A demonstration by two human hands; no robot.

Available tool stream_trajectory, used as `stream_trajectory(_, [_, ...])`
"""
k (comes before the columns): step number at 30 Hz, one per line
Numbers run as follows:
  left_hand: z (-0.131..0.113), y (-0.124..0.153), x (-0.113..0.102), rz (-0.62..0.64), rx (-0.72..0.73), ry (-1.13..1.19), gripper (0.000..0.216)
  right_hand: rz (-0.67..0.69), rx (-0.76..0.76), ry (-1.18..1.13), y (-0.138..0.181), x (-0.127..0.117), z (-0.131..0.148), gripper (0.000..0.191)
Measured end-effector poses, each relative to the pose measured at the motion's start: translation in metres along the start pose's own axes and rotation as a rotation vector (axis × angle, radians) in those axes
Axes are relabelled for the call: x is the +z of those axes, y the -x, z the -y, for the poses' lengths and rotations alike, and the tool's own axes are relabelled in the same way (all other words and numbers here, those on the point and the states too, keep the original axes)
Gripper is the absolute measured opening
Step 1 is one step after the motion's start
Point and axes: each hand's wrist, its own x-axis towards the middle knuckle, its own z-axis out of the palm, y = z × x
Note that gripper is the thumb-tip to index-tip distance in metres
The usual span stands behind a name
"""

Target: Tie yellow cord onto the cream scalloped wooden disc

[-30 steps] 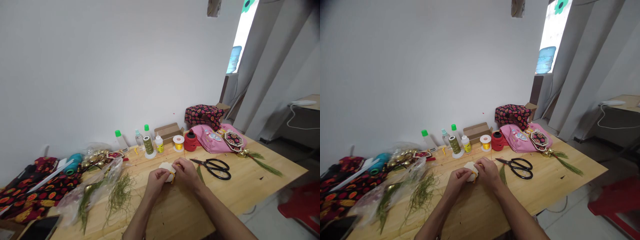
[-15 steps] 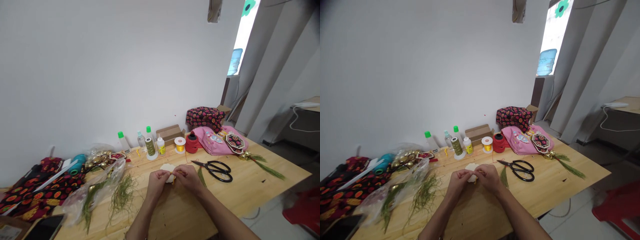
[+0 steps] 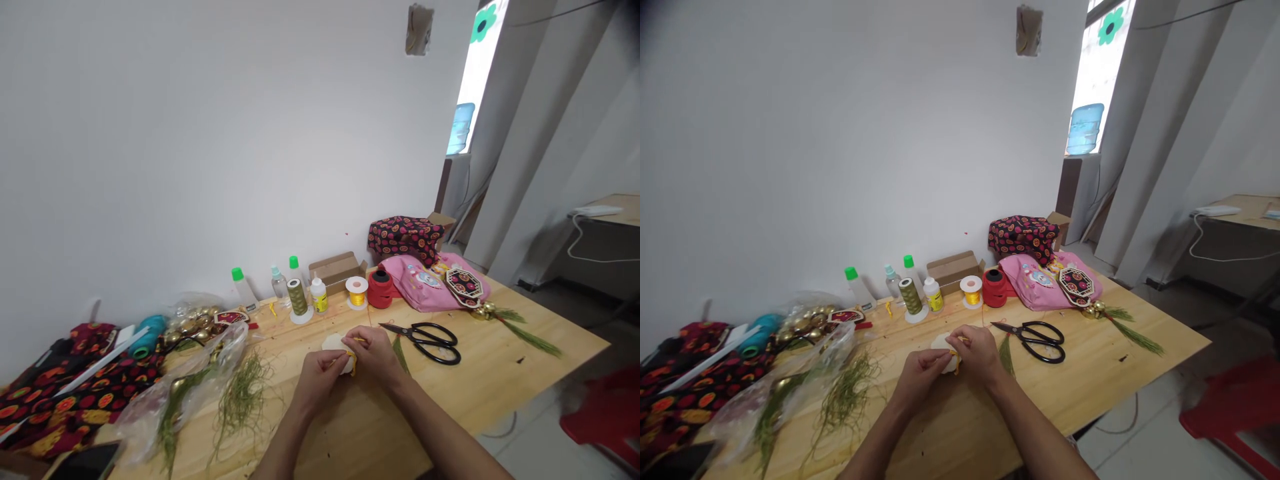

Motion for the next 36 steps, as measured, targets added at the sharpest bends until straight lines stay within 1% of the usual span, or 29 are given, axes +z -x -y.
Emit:
stream_trajectory(5, [0.001, 0.002, 0.000, 0.019, -0.004, -0.058, 0.032, 0.033, -0.032, 0.112, 0.001, 0.000, -0.001, 0.017])
stream_trajectory(8, [0.002, 0.000, 0.003, 0.002, -0.021, 0.015, 0.028, 0.031, 0.005, 0.097, 0.001, 0.000, -0.001, 0.018])
stream_trajectory(11, [0.003, -0.002, 0.003, -0.047, -0.057, 0.158, 0.023, 0.062, 0.044, -0.024, 0.000, 0.000, 0.001, 0.017])
stream_trajectory(14, [0.005, -0.004, -0.001, -0.162, -0.118, 0.351, 0.022, 0.119, 0.082, -0.213, -0.001, 0.000, 0.005, 0.024])
stream_trajectory(16, [0.007, -0.004, -0.006, -0.229, -0.161, 0.519, 0.021, 0.179, 0.080, -0.288, 0.000, 0.000, 0.008, 0.027])
stream_trajectory(18, [0.010, -0.004, -0.011, -0.249, -0.184, 0.667, 0.021, 0.249, 0.030, -0.239, 0.001, -0.001, 0.011, 0.024])
stream_trajectory(20, [0.013, -0.004, -0.014, -0.230, -0.190, 0.746, 0.020, 0.285, -0.038, -0.078, 0.002, -0.002, 0.013, 0.022])
stream_trajectory(23, [0.017, -0.005, -0.015, -0.213, -0.190, 0.757, 0.020, 0.280, -0.113, 0.144, 0.004, -0.002, 0.014, 0.020])
stream_trajectory(25, [0.017, -0.005, -0.015, -0.219, -0.175, 0.747, 0.020, 0.269, -0.138, 0.203, 0.003, -0.002, 0.014, 0.017])
stream_trajectory(27, [0.016, -0.005, -0.016, -0.240, -0.148, 0.746, 0.020, 0.232, -0.124, 0.224, 0.003, -0.002, 0.013, 0.015])
stream_trajectory(30, [0.013, -0.005, -0.017, -0.275, -0.131, 0.728, 0.019, 0.154, -0.065, 0.221, 0.001, -0.003, 0.011, 0.016])
stream_trajectory(33, [0.010, -0.004, -0.016, -0.288, -0.149, 0.665, 0.021, 0.091, -0.031, 0.203, 0.000, -0.004, 0.011, 0.017])
stream_trajectory(36, [0.006, -0.004, -0.015, -0.324, -0.164, 0.592, 0.025, 0.071, -0.024, 0.180, 0.001, -0.004, 0.013, 0.017])
